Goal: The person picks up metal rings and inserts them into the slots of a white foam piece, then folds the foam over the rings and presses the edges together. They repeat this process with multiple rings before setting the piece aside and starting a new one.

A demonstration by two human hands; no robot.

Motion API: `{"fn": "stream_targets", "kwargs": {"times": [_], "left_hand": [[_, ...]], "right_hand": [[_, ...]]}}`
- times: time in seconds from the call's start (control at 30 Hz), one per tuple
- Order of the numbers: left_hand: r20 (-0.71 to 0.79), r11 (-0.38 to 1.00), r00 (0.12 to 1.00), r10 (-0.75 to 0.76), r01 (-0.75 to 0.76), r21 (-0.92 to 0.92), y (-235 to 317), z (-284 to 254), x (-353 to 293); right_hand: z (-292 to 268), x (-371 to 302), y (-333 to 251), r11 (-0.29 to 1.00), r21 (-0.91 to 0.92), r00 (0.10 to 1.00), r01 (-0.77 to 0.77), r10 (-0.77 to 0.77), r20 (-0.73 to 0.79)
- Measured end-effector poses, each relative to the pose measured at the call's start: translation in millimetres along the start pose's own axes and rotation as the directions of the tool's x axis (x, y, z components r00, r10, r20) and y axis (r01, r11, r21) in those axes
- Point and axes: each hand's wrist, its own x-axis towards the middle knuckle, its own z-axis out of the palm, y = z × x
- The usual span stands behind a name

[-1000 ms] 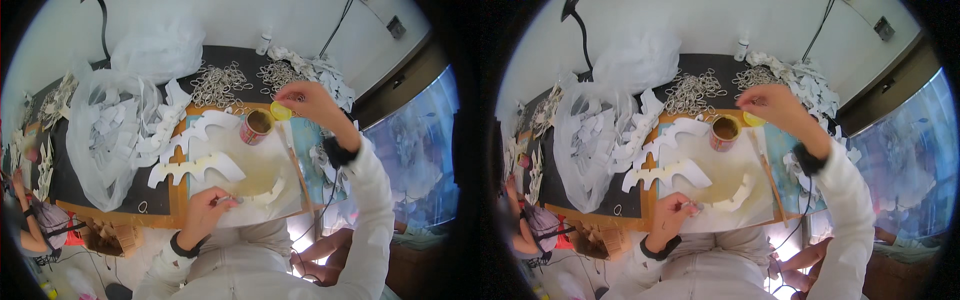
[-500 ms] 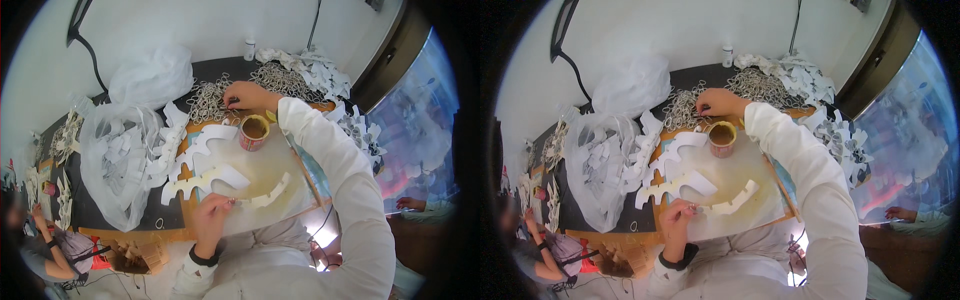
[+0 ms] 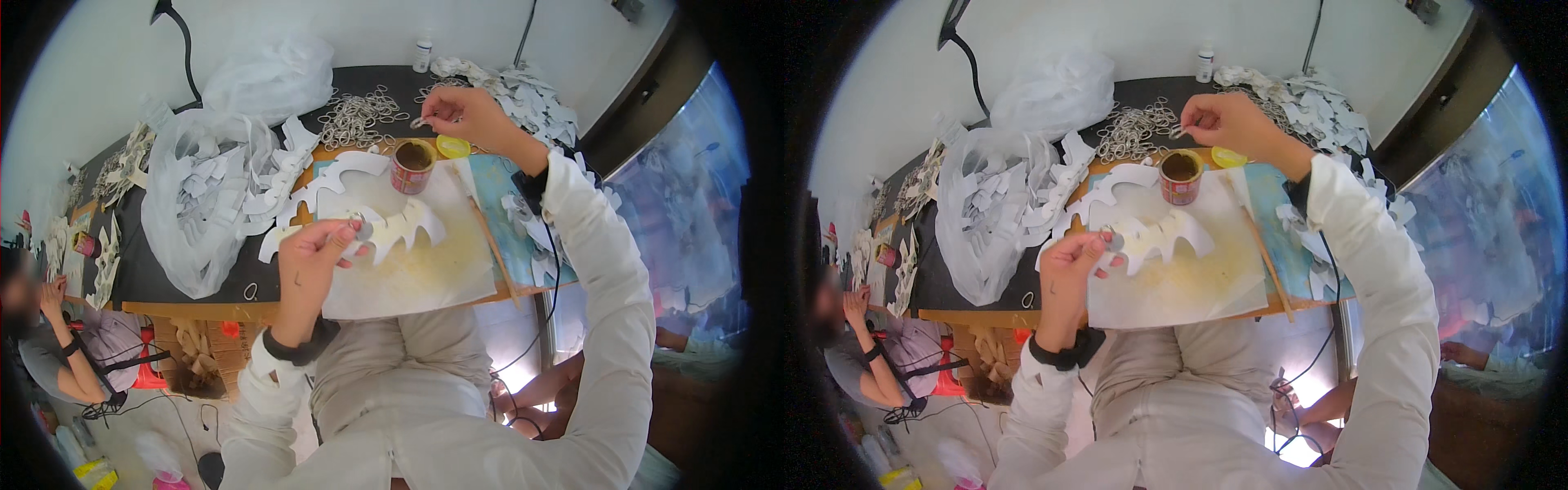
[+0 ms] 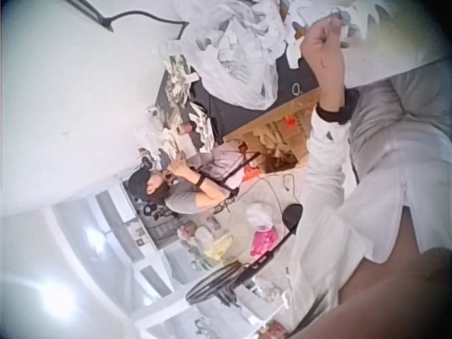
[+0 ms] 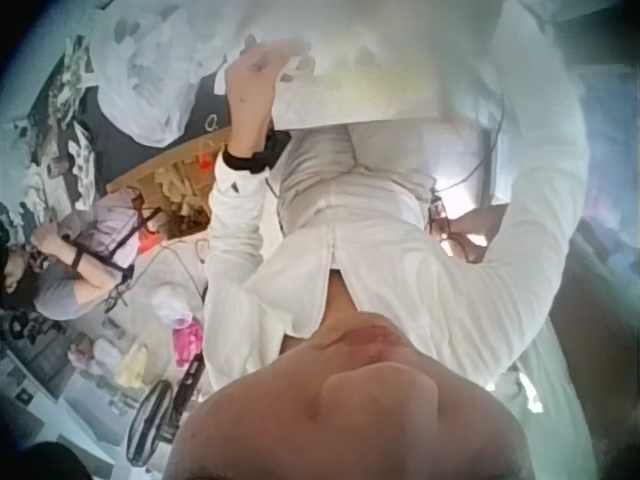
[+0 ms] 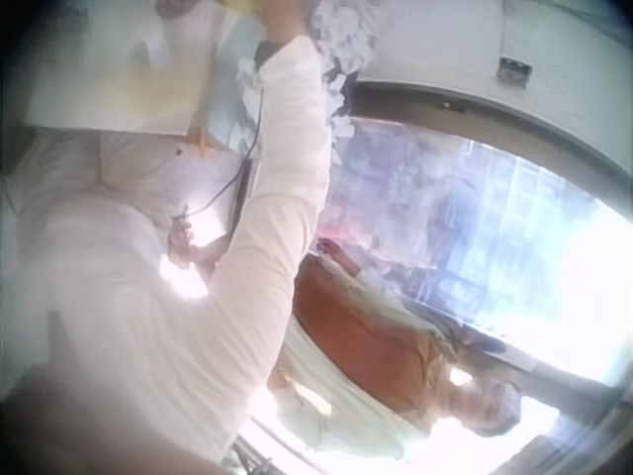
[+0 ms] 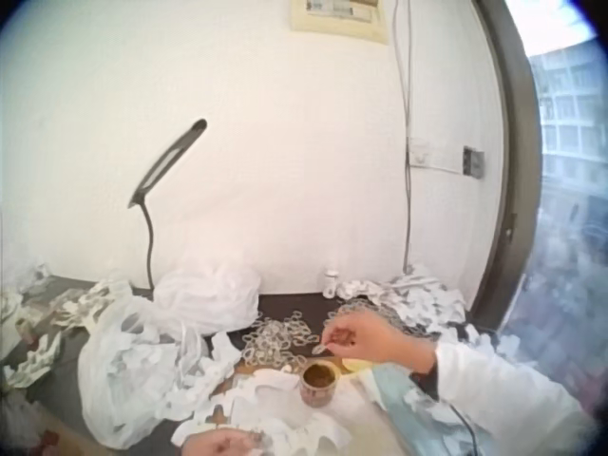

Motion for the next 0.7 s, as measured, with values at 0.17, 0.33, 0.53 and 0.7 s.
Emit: {"fn": "stream_targets", "kwargs": {"times": [0.17,0.33,0.53,0.7], "left_hand": [[-0.07,0.99,0.991,0.118,-0.123,-0.072,15,3,-9],[-0.011,0.985,1.0,-0.012,0.01,-0.172,26,11,-15],[0.172,0.987,0.973,0.156,-0.145,-0.076,20,12,-19],[0.215,0.995,0.972,0.098,-0.095,-0.023,28,17,-21]], "right_hand": [[9,-59,-47,0.978,0.21,0.998,-0.022,0.033,-0.049],[21,-107,-76,0.84,0.507,0.969,-0.194,0.245,-0.034],[30,-134,-117,0.604,0.709,0.9,-0.364,0.423,0.101],[34,-139,-125,0.638,0.699,0.92,-0.323,0.385,0.074]]}}
